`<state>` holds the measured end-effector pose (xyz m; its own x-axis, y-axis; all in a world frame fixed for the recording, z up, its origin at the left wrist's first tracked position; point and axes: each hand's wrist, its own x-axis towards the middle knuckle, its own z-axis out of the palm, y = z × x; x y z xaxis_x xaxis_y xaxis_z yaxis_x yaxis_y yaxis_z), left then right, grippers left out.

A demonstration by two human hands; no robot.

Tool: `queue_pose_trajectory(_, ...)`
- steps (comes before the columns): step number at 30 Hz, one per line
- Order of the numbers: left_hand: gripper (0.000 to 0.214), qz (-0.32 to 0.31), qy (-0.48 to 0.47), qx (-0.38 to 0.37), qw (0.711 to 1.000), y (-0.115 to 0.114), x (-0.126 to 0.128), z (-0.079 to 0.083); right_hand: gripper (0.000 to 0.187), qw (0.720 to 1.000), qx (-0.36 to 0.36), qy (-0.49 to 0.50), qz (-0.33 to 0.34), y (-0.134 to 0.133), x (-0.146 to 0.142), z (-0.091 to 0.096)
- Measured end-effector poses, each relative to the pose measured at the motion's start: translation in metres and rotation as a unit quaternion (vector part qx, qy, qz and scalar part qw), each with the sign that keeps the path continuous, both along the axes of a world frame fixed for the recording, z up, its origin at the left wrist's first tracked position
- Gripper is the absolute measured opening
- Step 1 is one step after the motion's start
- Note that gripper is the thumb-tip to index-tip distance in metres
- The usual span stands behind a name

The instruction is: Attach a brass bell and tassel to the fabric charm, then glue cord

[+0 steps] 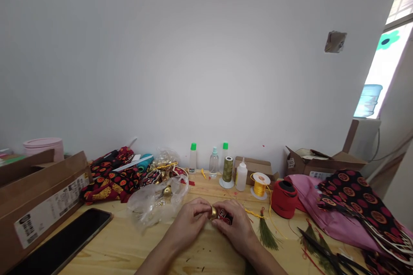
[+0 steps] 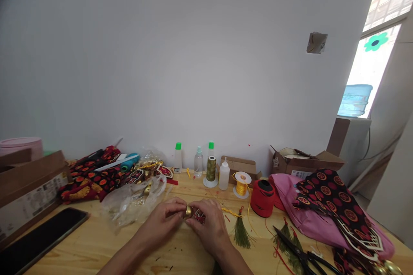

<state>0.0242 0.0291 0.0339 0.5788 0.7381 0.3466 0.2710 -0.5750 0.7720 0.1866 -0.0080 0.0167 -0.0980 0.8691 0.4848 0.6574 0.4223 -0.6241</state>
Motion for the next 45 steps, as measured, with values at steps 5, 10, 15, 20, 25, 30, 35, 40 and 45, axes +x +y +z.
queue_pose_trajectory(5,0.017,-0.015,-0.009,0.003,1.0,-0.001,-0.002,0.001,0.023,1.0,0.006,0.015,-0.004,0.001,-0.001,-0.002)
queue_pose_trajectory(10,0.018,-0.013,-0.012,-0.01,1.0,-0.002,-0.002,0.001,0.025,1.0,0.006,0.015,0.002,0.001,0.0,-0.004)
queue_pose_trajectory(15,0.017,-0.021,-0.012,-0.02,1.0,0.001,-0.002,0.002,0.026,1.0,0.005,0.003,0.004,0.001,0.0,-0.002)
queue_pose_trajectory(20,0.017,-0.014,-0.001,-0.01,1.0,0.003,-0.003,-0.001,0.027,1.0,0.003,-0.002,0.014,0.002,0.0,-0.003)
queue_pose_trajectory(25,0.018,0.007,-0.044,-0.005,0.999,0.003,-0.004,-0.001,0.025,1.0,-0.012,0.023,0.006,0.001,0.0,-0.001)
queue_pose_trajectory(30,0.017,0.019,-0.133,-0.085,0.987,0.008,-0.007,-0.001,0.025,0.998,-0.03,0.047,-0.006,0.0,0.0,0.001)
queue_pose_trajectory(35,0.013,-0.036,-0.297,-0.255,0.919,0.008,-0.014,0.005,0.023,0.998,-0.028,0.048,0.006,-0.001,-0.001,0.001)
queue_pose_trajectory(40,0.004,-0.12,-0.418,-0.379,0.817,0.004,-0.02,0.011,0.02,0.999,-0.02,0.005,0.027,-0.002,-0.001,0.005)
queue_pose_trajectory(45,0.005,-0.157,-0.394,-0.403,0.811,0.002,-0.02,0.012,0.034,0.997,0.015,-0.029,0.072,-0.001,0.009,0.0)
